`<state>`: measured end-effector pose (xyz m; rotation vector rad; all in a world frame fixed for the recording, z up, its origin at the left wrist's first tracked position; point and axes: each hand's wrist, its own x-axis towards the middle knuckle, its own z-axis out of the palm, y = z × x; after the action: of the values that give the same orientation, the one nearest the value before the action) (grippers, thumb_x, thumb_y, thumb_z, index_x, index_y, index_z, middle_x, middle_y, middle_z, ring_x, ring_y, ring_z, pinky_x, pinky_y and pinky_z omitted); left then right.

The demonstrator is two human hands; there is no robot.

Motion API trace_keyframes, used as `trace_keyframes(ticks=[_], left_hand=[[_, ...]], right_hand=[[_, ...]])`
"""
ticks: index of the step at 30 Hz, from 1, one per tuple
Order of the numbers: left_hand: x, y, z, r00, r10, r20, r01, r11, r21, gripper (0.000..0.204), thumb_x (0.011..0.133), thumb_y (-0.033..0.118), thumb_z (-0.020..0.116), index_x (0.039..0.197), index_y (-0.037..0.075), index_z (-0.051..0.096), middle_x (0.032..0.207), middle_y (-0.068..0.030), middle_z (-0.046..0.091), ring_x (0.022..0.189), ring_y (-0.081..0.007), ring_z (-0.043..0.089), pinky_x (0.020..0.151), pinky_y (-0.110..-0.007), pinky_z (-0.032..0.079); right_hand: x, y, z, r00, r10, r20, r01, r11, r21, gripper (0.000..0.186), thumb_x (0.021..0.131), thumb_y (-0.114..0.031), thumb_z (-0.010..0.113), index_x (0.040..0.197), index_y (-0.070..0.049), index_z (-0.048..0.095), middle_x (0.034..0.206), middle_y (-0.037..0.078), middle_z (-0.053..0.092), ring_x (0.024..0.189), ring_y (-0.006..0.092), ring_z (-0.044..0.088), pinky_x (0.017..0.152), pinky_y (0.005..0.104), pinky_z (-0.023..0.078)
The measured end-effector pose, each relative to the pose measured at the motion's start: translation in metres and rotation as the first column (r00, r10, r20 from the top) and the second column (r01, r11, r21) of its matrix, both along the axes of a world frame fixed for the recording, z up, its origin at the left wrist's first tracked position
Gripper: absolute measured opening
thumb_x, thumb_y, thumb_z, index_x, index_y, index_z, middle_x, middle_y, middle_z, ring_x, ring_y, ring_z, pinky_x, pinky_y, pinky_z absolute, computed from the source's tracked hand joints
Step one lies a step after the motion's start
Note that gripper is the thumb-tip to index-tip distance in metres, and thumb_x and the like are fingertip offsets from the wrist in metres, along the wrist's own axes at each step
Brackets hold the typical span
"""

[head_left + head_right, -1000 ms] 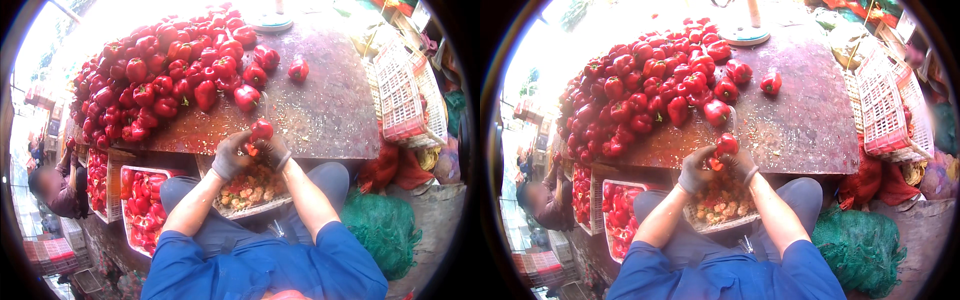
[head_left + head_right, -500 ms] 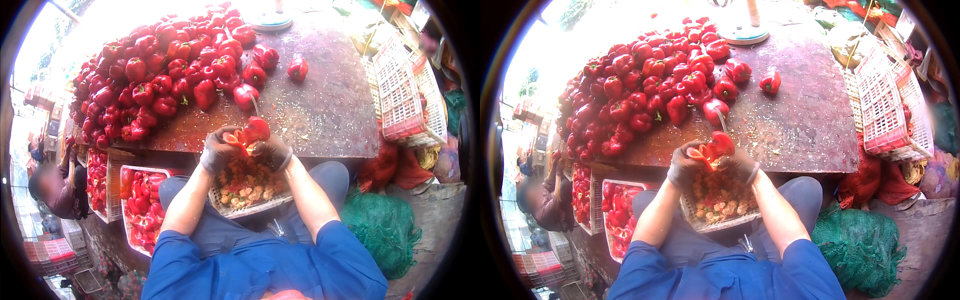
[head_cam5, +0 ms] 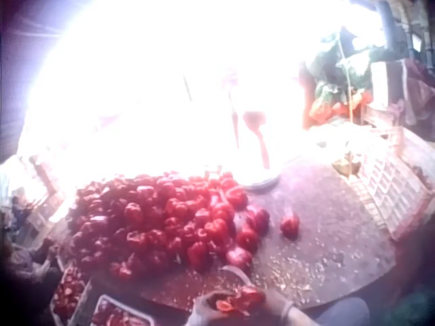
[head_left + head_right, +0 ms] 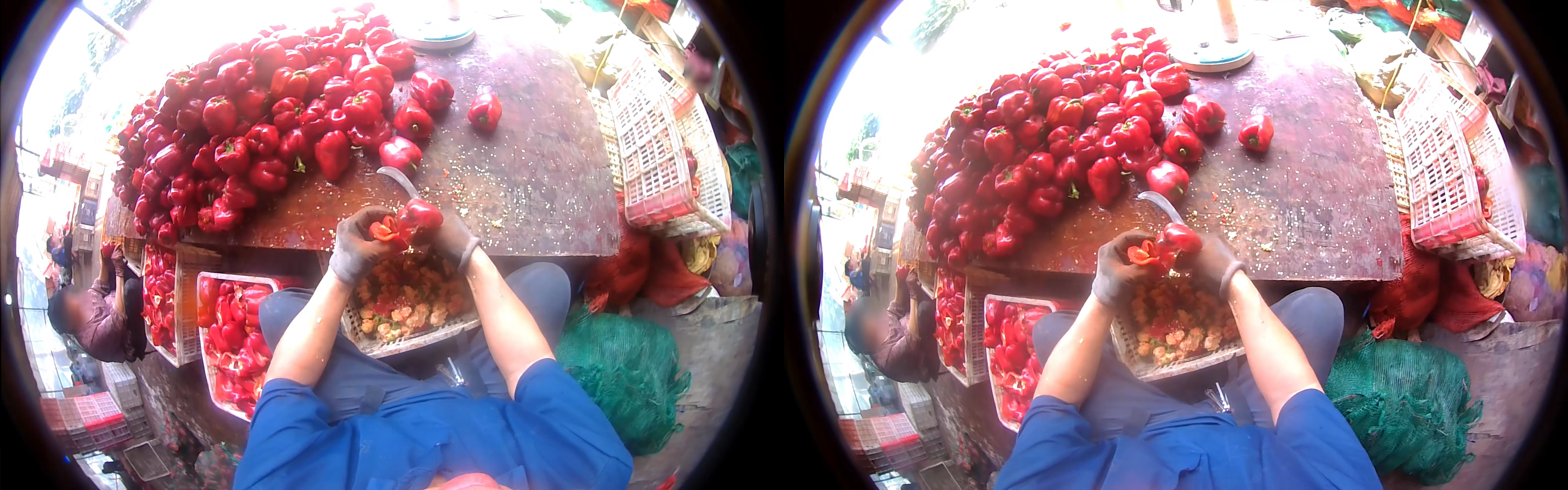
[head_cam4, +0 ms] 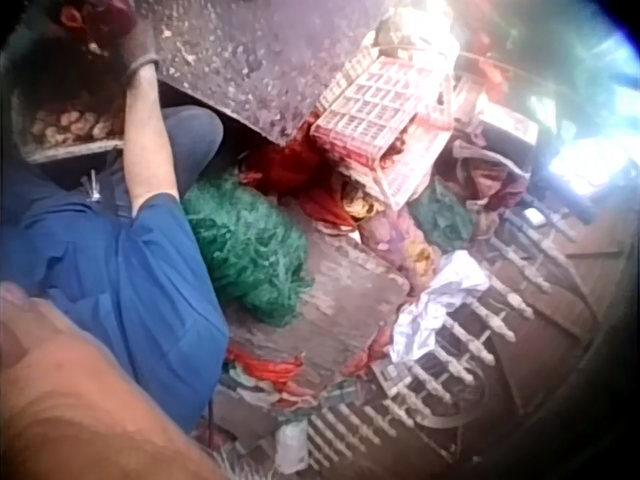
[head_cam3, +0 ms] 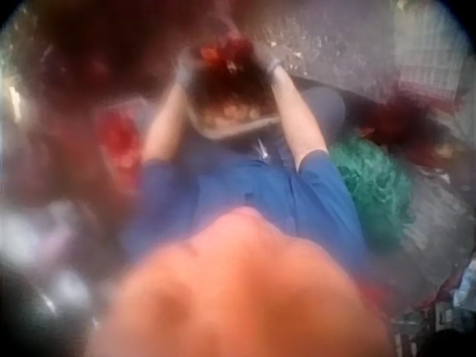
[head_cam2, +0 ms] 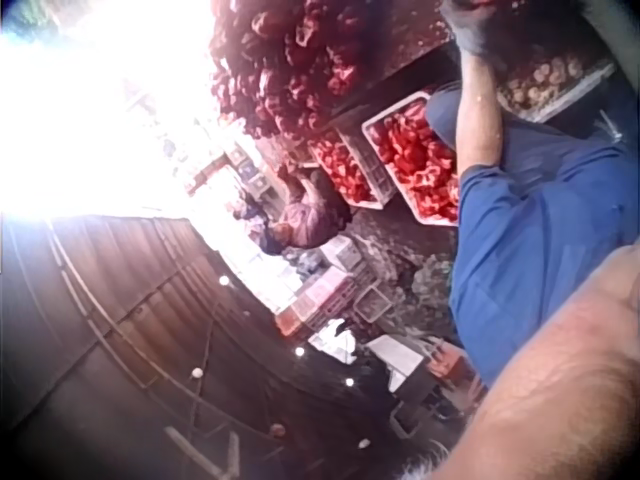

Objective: The person processes red peppers by cutting around the stem with a curved knife, pulling out the core and seeds, and placing the cleaned peppers into a white crate.

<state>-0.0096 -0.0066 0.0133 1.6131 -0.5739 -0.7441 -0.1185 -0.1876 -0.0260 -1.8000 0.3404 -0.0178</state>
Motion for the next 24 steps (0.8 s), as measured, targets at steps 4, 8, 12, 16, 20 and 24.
trace_keyframes(ticks=[4, 8, 12, 16, 20, 24], left_hand=[[0.003, -0.004, 0.003, 0.995, 0.091, -0.048, -0.093, 0.994, -0.050, 0.045, 0.073, 0.006, 0.082, 0.115, -0.001, 0.068, 0.103, -0.0042, 0.073, 0.094, -0.0111, 0.067, 0.087, -0.028, 0.056], [0.009, 0.000, -0.024, 0.987, 0.116, 0.108, -0.112, 0.992, -0.050, 0.044, 0.074, 0.003, 0.080, 0.115, -0.003, 0.066, 0.105, -0.0072, 0.072, 0.095, -0.0143, 0.068, 0.088, -0.031, 0.057], [-0.004, -0.005, -0.016, 0.891, -0.024, 0.454, 0.000, 0.999, 0.052, 0.047, 0.073, 0.006, 0.079, 0.118, 0.001, 0.066, 0.105, -0.0124, 0.072, 0.095, -0.0196, 0.070, 0.086, -0.033, 0.056], [-0.007, -0.005, -0.016, 0.837, -0.120, 0.534, 0.114, 0.993, 0.043, 0.052, 0.068, 0.010, 0.079, 0.118, 0.002, 0.067, 0.108, -0.0172, 0.069, 0.098, -0.0316, 0.069, 0.087, -0.039, 0.055], [-0.009, -0.004, -0.016, 0.834, -0.155, 0.530, 0.153, 0.987, 0.049, 0.055, 0.066, 0.011, 0.079, 0.119, 0.002, 0.066, 0.110, -0.0168, 0.069, 0.098, -0.0313, 0.069, 0.087, -0.039, 0.054], [-0.009, -0.002, -0.016, 0.926, -0.147, 0.347, 0.142, 0.989, 0.041, 0.056, 0.068, 0.010, 0.078, 0.121, 0.002, 0.065, 0.111, -0.0140, 0.070, 0.099, -0.0237, 0.069, 0.089, -0.036, 0.054]], right_hand=[[-0.002, 0.004, 0.004, 0.990, -0.131, -0.055, 0.136, 0.776, 0.616, 0.049, 0.083, -0.005, 0.073, 0.132, -0.005, 0.065, 0.109, 0.001, 0.072, 0.095, 0.0131, 0.068, 0.079, 0.0278, 0.054], [0.000, 0.014, 0.015, 0.982, -0.185, 0.049, 0.069, 0.581, 0.811, 0.048, 0.089, -0.014, 0.073, 0.134, -0.004, 0.060, 0.109, 0.004, 0.072, 0.093, 0.0135, 0.069, 0.078, 0.0282, 0.056], [0.001, 0.014, -0.002, 0.936, -0.327, -0.129, 0.273, 0.448, 0.851, 0.040, 0.092, -0.024, 0.075, 0.125, -0.005, 0.063, 0.106, 0.005, 0.070, 0.092, 0.0136, 0.068, 0.078, 0.0298, 0.058], [0.004, 0.013, -0.009, 0.914, -0.384, -0.135, 0.295, 0.399, 0.868, 0.037, 0.091, -0.031, 0.078, 0.116, -0.008, 0.066, 0.100, 0.003, 0.070, 0.091, 0.0155, 0.068, 0.075, 0.0318, 0.059], [0.004, 0.013, -0.013, 0.922, -0.382, -0.067, 0.283, 0.544, 0.789, 0.036, 0.089, -0.031, 0.080, 0.115, -0.009, 0.068, 0.098, 0.002, 0.070, 0.090, 0.0158, 0.069, 0.077, 0.0321, 0.058], [0.004, 0.013, -0.018, 0.915, -0.399, -0.059, 0.330, 0.655, 0.680, 0.037, 0.088, -0.026, 0.081, 0.118, -0.008, 0.070, 0.102, 0.003, 0.071, 0.091, 0.0148, 0.068, 0.082, 0.0314, 0.056]])
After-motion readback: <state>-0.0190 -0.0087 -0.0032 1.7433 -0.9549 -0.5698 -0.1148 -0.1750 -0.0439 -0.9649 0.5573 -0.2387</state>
